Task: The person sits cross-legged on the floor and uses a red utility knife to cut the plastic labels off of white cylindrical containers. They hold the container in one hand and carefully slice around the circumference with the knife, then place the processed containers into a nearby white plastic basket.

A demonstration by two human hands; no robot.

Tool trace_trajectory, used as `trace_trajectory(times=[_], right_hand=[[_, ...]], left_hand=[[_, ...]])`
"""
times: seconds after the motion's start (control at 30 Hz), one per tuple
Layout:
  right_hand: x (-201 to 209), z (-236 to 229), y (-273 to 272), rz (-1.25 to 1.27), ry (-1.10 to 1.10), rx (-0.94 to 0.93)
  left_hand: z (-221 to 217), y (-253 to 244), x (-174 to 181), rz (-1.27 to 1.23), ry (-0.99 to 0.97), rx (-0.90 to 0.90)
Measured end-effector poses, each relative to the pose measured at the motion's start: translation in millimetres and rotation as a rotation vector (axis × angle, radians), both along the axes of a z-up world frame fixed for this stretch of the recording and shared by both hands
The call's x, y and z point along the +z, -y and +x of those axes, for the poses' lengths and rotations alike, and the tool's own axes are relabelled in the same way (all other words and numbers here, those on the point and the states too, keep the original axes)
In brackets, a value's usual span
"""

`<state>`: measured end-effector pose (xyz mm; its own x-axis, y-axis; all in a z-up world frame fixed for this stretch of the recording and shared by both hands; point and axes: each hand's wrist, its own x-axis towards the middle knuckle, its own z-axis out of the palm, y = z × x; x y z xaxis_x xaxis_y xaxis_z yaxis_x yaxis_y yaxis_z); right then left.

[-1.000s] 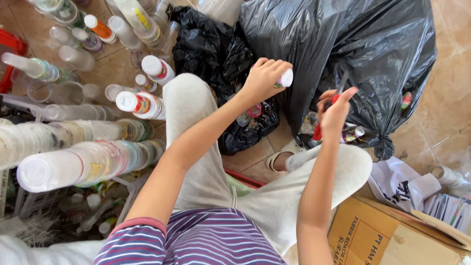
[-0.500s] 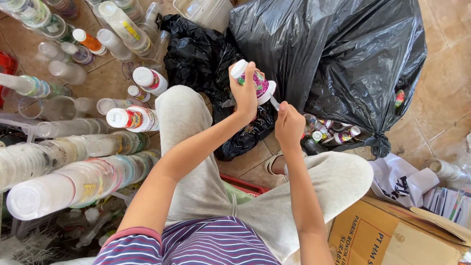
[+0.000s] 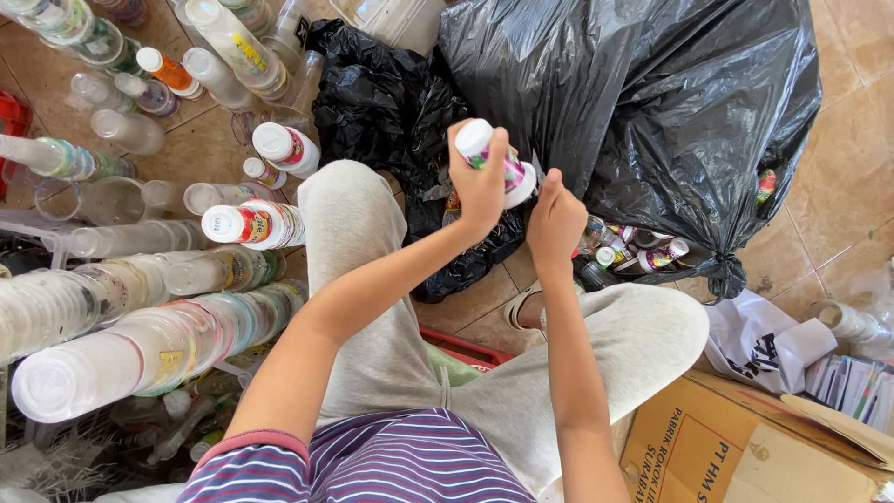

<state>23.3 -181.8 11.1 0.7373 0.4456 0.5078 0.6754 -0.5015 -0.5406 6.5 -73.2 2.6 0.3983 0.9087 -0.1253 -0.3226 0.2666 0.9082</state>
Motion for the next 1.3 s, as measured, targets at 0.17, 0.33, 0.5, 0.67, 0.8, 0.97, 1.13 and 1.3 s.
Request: trace_trajectory(times=[0.17,0.33,0.5,0.67,0.8,0.97,1.13,1.3], right_hand=[[-6,3,5,0.084,-0.132,-0.004],[1,2,11,0.089,-0.258,-0.067],[-5,13,22,0.053,-0.274,-0.130],[5,17,25,0.106,-0.331,-0.183],[6,25,31,0.174,-0.324,-0.217],[7,21,37,0.193,-0.313,-0.230],[13,20,45,0.166,-0.390,-0.235],[-2,11,35,0.045,-0.323,-0.061]], left_hand=[[3,-12,0,0.200,0.007,-0.005],[5,-38,-18,0.688,-0.362,-0.341],[21,-69,-32,2.105,-0.110,-0.177],[-13,-85,-100,2.394,-0.182,-0.295],[-48,-43,-134,2.815,-0.822,-0.450],[-96,4,-176,2.783,-1.163,-0.543],[-76,10,-193,2.012,-0.635,-0.222],[-44,-51,-70,0.523,-0.520,-0.430]])
